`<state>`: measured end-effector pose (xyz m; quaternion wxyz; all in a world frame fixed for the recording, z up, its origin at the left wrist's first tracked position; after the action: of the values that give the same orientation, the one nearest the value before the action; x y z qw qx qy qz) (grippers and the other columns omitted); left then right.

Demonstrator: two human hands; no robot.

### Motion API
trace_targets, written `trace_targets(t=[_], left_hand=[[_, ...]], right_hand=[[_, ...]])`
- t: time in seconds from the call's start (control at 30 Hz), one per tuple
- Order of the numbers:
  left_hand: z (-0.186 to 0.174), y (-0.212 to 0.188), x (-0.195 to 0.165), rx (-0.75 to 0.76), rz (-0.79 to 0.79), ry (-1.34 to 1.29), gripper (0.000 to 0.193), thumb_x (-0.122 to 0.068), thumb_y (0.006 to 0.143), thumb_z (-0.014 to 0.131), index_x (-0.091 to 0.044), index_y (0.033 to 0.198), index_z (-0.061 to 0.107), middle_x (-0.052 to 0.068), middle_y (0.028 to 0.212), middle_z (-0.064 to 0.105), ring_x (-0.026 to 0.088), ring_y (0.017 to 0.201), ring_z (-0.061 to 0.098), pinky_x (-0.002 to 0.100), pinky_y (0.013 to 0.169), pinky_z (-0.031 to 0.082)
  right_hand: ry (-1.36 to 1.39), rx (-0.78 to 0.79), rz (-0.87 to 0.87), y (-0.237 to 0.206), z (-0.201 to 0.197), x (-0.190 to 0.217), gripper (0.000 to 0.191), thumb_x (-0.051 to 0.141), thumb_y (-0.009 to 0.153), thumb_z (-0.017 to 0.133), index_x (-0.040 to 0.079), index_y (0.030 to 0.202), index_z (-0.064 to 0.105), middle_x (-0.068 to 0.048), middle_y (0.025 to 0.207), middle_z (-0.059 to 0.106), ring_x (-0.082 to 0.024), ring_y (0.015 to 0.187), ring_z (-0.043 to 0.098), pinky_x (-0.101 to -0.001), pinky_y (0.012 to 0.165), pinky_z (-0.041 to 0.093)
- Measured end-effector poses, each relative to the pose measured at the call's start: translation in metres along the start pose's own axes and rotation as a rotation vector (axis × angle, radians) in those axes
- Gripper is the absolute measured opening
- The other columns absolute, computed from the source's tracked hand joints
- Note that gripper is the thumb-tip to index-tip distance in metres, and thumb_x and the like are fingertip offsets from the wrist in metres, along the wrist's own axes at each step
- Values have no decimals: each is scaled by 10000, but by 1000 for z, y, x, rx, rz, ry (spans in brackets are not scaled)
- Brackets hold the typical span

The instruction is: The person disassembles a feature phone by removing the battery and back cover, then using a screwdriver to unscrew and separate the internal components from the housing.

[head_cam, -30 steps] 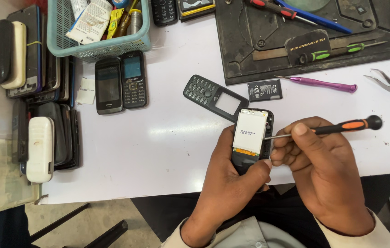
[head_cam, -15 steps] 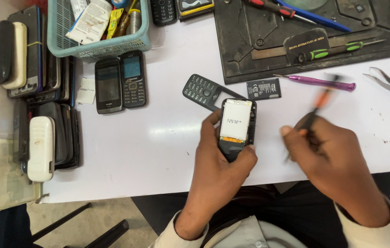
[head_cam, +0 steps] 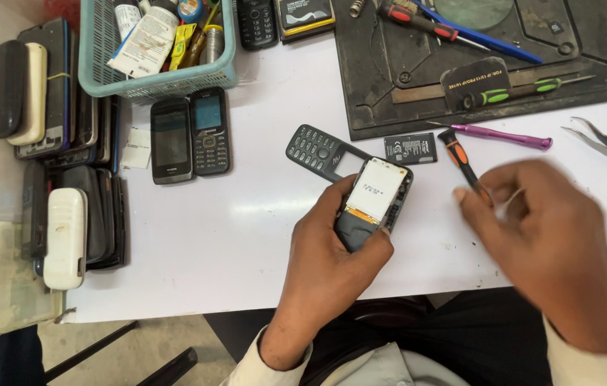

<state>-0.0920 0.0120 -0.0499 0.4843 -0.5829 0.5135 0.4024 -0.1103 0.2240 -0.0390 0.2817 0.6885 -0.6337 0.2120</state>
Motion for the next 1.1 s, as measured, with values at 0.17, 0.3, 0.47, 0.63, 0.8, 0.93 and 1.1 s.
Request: trace_targets(t=[0.17, 0.3, 0.47, 0.63, 0.8, 0.93, 1.1], left_hand=[[10, 3, 2, 51, -49, -17, 696, -172, 785, 679, 71, 1419, 526, 158, 993, 770, 162, 803, 732, 280, 696, 583], [15, 1, -2, 89, -9, -7, 679, -209, 813, 704, 91, 1345, 409, 183, 1016, 757, 176, 841, 763, 285, 709, 605], [15, 0, -8, 77, 27, 80, 576, -226, 823, 713, 68, 1228, 426, 181, 981, 745, 210, 753, 765, 308, 634, 601], [15, -4, -10, 95, -34, 129, 519, -239, 796, 716, 46, 1167, 491, 158, 819, 733, 210, 658, 735, 315, 571, 568], [7, -8, -17, -4, -8, 280, 474, -274, 754, 750, 8, 1114, 625, 132, 791, 729, 211, 631, 717, 319, 580, 554], [4, -10, -28, -82, 98, 295, 433, -242, 731, 765, 8, 1074, 679, 111, 870, 733, 211, 686, 720, 327, 607, 558], [4, -9, -17, -47, -9, 154, 414, -213, 729, 749, -5, 1084, 703, 85, 870, 753, 160, 707, 734, 286, 632, 566]], right_hand=[[457, 417, 267, -26, 54, -15, 184, 219, 910, 720, 35, 911, 734, 12, 575, 575, -51, 490, 412, -232, 416, 325], [594, 373, 252, -24, 61, -13, 172, 178, 912, 684, 13, 882, 722, 22, 521, 559, -27, 435, 380, -230, 390, 266], [625, 335, 245, -23, 59, -14, 180, 142, 912, 681, -13, 847, 745, 17, 532, 567, -19, 429, 377, -222, 379, 254], [606, 352, 269, -23, 57, -13, 190, 126, 893, 695, -16, 773, 735, 20, 518, 587, -21, 411, 392, -229, 364, 271], [389, 248, 316, -23, 48, -12, 189, 109, 814, 731, -8, 673, 685, 1, 435, 507, -47, 390, 357, -258, 376, 258], [250, 251, 372, -23, 42, -13, 301, 176, 837, 778, -29, 638, 684, -37, 421, 483, -86, 389, 344, -286, 391, 247], [286, 247, 339, -17, 36, -10, 229, 139, 814, 741, -12, 647, 695, 1, 439, 526, -61, 402, 372, -275, 382, 272]])
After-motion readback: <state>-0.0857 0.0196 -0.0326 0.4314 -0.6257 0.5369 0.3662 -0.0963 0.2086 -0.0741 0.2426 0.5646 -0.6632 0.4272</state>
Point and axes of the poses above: each hand's wrist, its own y-axis towards the middle knuckle, its own z-axis out of the palm, x = y × z, the point moved 8 cm from there along y, towards the middle knuckle
